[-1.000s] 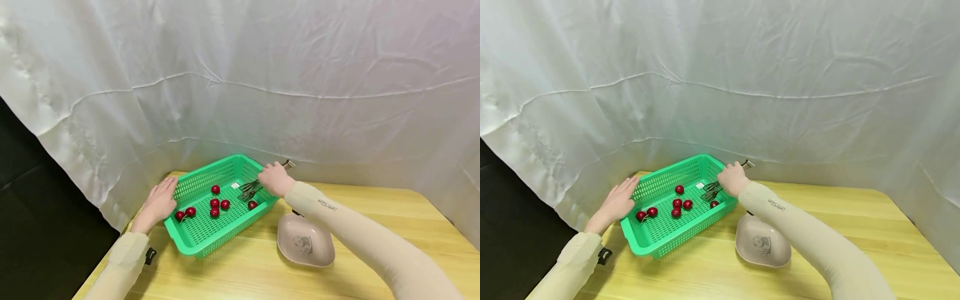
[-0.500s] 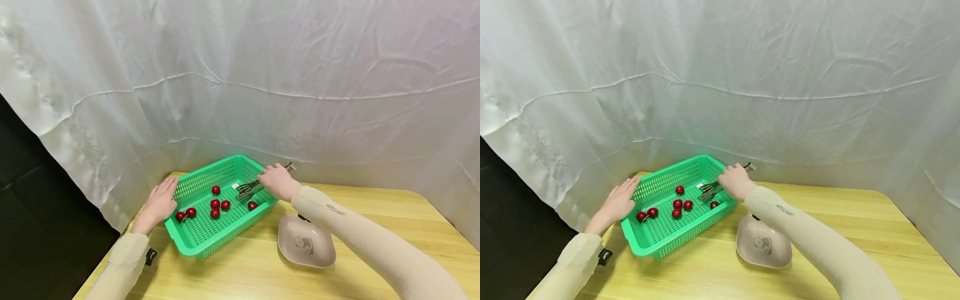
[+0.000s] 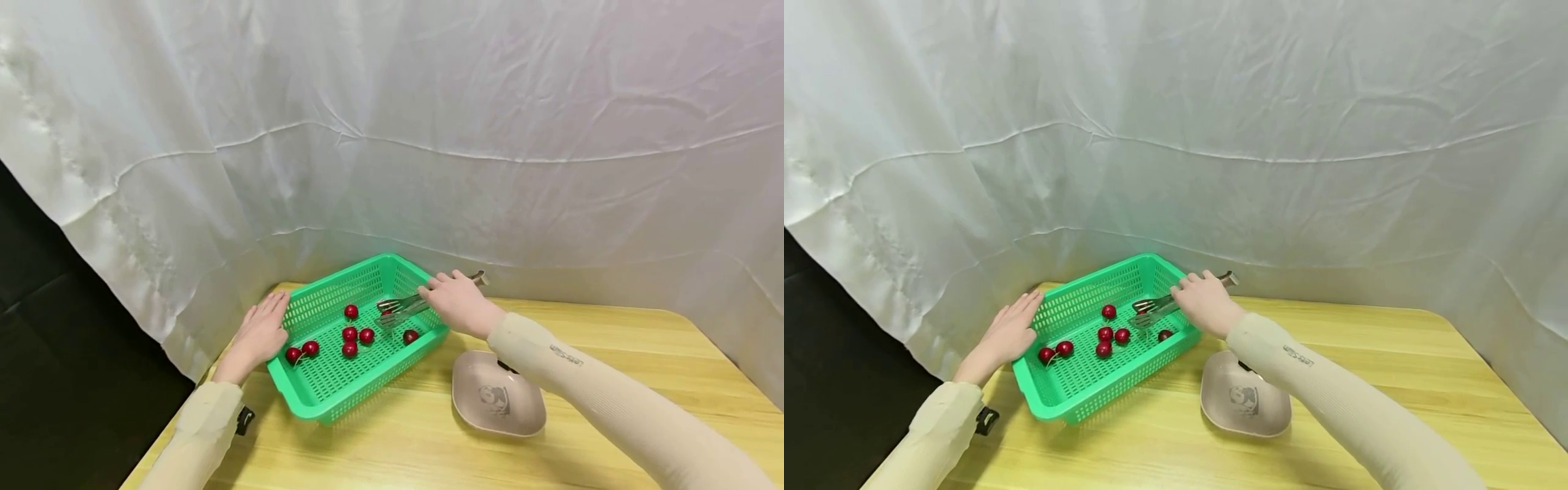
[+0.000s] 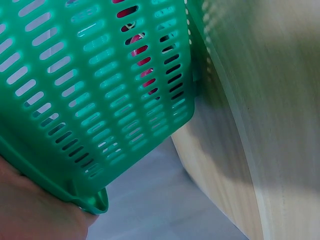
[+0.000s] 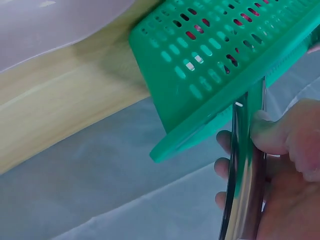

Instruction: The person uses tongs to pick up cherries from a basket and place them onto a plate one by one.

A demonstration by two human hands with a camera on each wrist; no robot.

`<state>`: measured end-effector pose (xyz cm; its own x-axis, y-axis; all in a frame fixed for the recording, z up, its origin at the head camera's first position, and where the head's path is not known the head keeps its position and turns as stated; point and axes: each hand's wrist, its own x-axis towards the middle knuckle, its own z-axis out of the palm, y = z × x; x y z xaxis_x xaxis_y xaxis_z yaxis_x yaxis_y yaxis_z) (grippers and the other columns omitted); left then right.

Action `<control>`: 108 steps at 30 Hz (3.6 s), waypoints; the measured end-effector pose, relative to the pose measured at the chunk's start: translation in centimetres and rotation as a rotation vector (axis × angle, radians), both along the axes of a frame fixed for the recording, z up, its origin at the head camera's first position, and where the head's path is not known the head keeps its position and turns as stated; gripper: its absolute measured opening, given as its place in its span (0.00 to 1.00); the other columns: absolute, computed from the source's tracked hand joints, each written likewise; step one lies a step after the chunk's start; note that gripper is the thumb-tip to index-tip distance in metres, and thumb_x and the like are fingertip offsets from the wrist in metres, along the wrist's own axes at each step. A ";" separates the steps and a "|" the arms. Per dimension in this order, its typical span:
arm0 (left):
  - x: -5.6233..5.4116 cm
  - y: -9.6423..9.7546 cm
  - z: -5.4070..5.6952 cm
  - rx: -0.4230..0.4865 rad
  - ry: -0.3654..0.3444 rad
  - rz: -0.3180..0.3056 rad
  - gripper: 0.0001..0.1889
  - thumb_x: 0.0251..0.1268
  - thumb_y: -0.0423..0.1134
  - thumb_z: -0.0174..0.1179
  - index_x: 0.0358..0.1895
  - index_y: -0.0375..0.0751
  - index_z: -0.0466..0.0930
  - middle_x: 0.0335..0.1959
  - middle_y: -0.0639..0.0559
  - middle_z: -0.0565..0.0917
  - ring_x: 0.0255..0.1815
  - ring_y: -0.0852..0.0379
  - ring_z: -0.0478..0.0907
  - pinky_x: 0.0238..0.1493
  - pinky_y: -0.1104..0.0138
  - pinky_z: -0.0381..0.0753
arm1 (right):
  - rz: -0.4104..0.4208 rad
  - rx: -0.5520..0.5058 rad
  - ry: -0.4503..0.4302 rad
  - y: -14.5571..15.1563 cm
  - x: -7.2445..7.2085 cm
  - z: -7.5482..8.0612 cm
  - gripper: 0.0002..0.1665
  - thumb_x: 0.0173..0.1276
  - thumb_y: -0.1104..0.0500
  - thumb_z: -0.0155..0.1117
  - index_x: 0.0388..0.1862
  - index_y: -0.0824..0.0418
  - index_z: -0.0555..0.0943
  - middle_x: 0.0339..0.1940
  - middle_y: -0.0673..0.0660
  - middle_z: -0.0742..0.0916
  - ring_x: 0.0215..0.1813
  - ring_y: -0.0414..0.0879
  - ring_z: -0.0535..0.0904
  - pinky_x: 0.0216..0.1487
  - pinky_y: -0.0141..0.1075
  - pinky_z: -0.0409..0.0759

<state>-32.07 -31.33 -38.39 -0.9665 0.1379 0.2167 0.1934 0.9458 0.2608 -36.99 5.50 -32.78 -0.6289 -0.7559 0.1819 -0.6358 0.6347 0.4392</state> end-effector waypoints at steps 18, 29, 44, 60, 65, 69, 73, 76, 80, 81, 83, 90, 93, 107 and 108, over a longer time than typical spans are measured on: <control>-0.1 -0.3 -0.4 0.036 0.029 -0.033 0.37 0.56 0.30 0.43 0.73 0.23 0.53 0.74 0.27 0.54 0.76 0.31 0.47 0.71 0.38 0.41 | -0.005 -0.117 0.011 2.0 1.3 1.0 0.23 0.69 0.65 0.62 0.64 0.62 0.78 0.46 0.57 0.83 0.50 0.53 0.77 0.38 0.42 0.67; 0.1 -0.1 -0.1 0.016 0.015 -0.018 0.37 0.57 0.29 0.44 0.74 0.24 0.52 0.75 0.29 0.53 0.76 0.32 0.46 0.72 0.38 0.41 | -0.004 -0.173 0.033 3.2 1.9 1.2 0.23 0.69 0.60 0.65 0.63 0.62 0.78 0.45 0.57 0.83 0.48 0.53 0.77 0.36 0.41 0.67; 0.1 -0.1 -0.2 0.029 0.015 -0.019 0.37 0.57 0.28 0.44 0.74 0.25 0.52 0.75 0.29 0.53 0.76 0.32 0.46 0.72 0.38 0.40 | -0.002 -0.239 0.045 4.5 3.0 1.9 0.27 0.65 0.65 0.68 0.63 0.62 0.78 0.48 0.57 0.83 0.51 0.55 0.77 0.40 0.44 0.70; 0.0 -0.2 -0.1 0.024 0.024 -0.022 0.37 0.57 0.29 0.44 0.74 0.24 0.52 0.75 0.28 0.54 0.76 0.31 0.46 0.71 0.38 0.41 | 0.010 -0.345 0.088 6.8 4.0 1.2 0.29 0.62 0.67 0.69 0.63 0.63 0.77 0.51 0.58 0.83 0.50 0.55 0.78 0.43 0.48 0.73; 0.0 -0.2 -0.2 0.026 0.022 -0.020 0.37 0.56 0.29 0.44 0.74 0.24 0.53 0.75 0.28 0.54 0.76 0.31 0.47 0.71 0.37 0.42 | 0.006 -0.364 0.082 7.5 4.5 0.8 0.29 0.62 0.69 0.68 0.63 0.64 0.76 0.51 0.59 0.83 0.49 0.55 0.78 0.41 0.46 0.72; 0.0 -0.2 -0.2 0.032 0.019 -0.023 0.37 0.57 0.29 0.44 0.74 0.24 0.53 0.75 0.28 0.54 0.76 0.31 0.47 0.71 0.37 0.42 | -0.008 -0.385 0.084 8.2 5.0 0.7 0.29 0.62 0.70 0.67 0.64 0.64 0.76 0.51 0.59 0.84 0.48 0.55 0.77 0.41 0.46 0.72; -0.1 -0.2 -0.1 0.036 0.010 -0.022 0.37 0.57 0.29 0.45 0.74 0.25 0.52 0.75 0.29 0.53 0.76 0.32 0.45 0.71 0.38 0.40 | -0.023 -0.412 0.068 8.9 5.5 0.6 0.28 0.65 0.68 0.65 0.65 0.64 0.76 0.50 0.58 0.84 0.47 0.54 0.77 0.41 0.47 0.72; -0.1 -0.2 -0.1 0.036 0.011 -0.024 0.37 0.56 0.29 0.44 0.74 0.25 0.52 0.75 0.29 0.53 0.76 0.31 0.45 0.71 0.37 0.40 | -0.034 -0.422 0.064 9.4 5.9 0.5 0.28 0.66 0.66 0.65 0.65 0.64 0.75 0.50 0.58 0.84 0.47 0.54 0.77 0.42 0.47 0.72; -0.2 -0.3 -0.2 0.040 0.019 -0.026 0.37 0.56 0.28 0.44 0.74 0.25 0.53 0.75 0.28 0.54 0.76 0.31 0.46 0.71 0.37 0.42 | -0.040 -0.422 0.074 10.3 6.4 0.2 0.28 0.65 0.67 0.66 0.65 0.64 0.75 0.50 0.57 0.84 0.47 0.54 0.77 0.40 0.46 0.72; -0.2 -0.3 -0.3 0.041 0.022 -0.027 0.37 0.56 0.29 0.44 0.74 0.24 0.53 0.75 0.28 0.54 0.75 0.31 0.46 0.71 0.37 0.42 | -0.042 -0.424 0.075 10.6 6.6 0.1 0.28 0.65 0.67 0.66 0.65 0.64 0.75 0.50 0.57 0.84 0.47 0.54 0.78 0.40 0.46 0.72; -0.1 -0.4 -0.4 0.045 0.026 -0.026 0.37 0.55 0.28 0.44 0.74 0.24 0.53 0.75 0.28 0.55 0.75 0.31 0.46 0.71 0.37 0.41 | -0.044 -0.427 0.080 11.0 6.9 -0.1 0.29 0.64 0.67 0.66 0.65 0.63 0.75 0.50 0.57 0.84 0.47 0.55 0.78 0.39 0.46 0.71; 0.1 -0.6 -0.6 0.044 0.028 -0.021 0.37 0.56 0.28 0.45 0.74 0.24 0.53 0.75 0.28 0.55 0.76 0.31 0.47 0.71 0.37 0.42 | -0.061 -0.435 0.078 12.5 8.0 -0.9 0.28 0.66 0.64 0.66 0.65 0.64 0.75 0.51 0.59 0.84 0.49 0.56 0.78 0.40 0.48 0.72; 0.1 -0.7 -0.5 0.034 0.022 -0.024 0.37 0.57 0.28 0.46 0.74 0.24 0.53 0.74 0.28 0.55 0.75 0.31 0.47 0.71 0.37 0.42 | -0.056 -0.443 0.081 13.1 8.4 -1.3 0.28 0.65 0.65 0.66 0.65 0.64 0.75 0.50 0.59 0.84 0.49 0.56 0.78 0.42 0.50 0.74; 0.2 -0.3 -0.4 0.062 0.034 -0.032 0.37 0.55 0.29 0.45 0.73 0.24 0.54 0.74 0.28 0.55 0.75 0.31 0.46 0.71 0.37 0.40 | -0.064 -0.461 0.089 15.4 10.6 -3.8 0.29 0.62 0.64 0.67 0.64 0.63 0.76 0.49 0.57 0.84 0.49 0.55 0.79 0.40 0.51 0.74; 0.2 -0.3 -0.3 0.059 0.032 -0.031 0.37 0.56 0.29 0.45 0.73 0.24 0.54 0.74 0.28 0.55 0.75 0.31 0.47 0.71 0.37 0.41 | -0.064 -0.460 0.090 15.6 10.7 -4.1 0.29 0.61 0.64 0.67 0.64 0.63 0.76 0.48 0.56 0.84 0.49 0.55 0.79 0.39 0.51 0.74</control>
<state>-31.90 -31.59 -38.70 -0.9543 0.1540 0.2562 0.2319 0.9223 0.3091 -26.25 21.10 -36.85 -0.6379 -0.5445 0.5446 -0.5614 0.8129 0.1552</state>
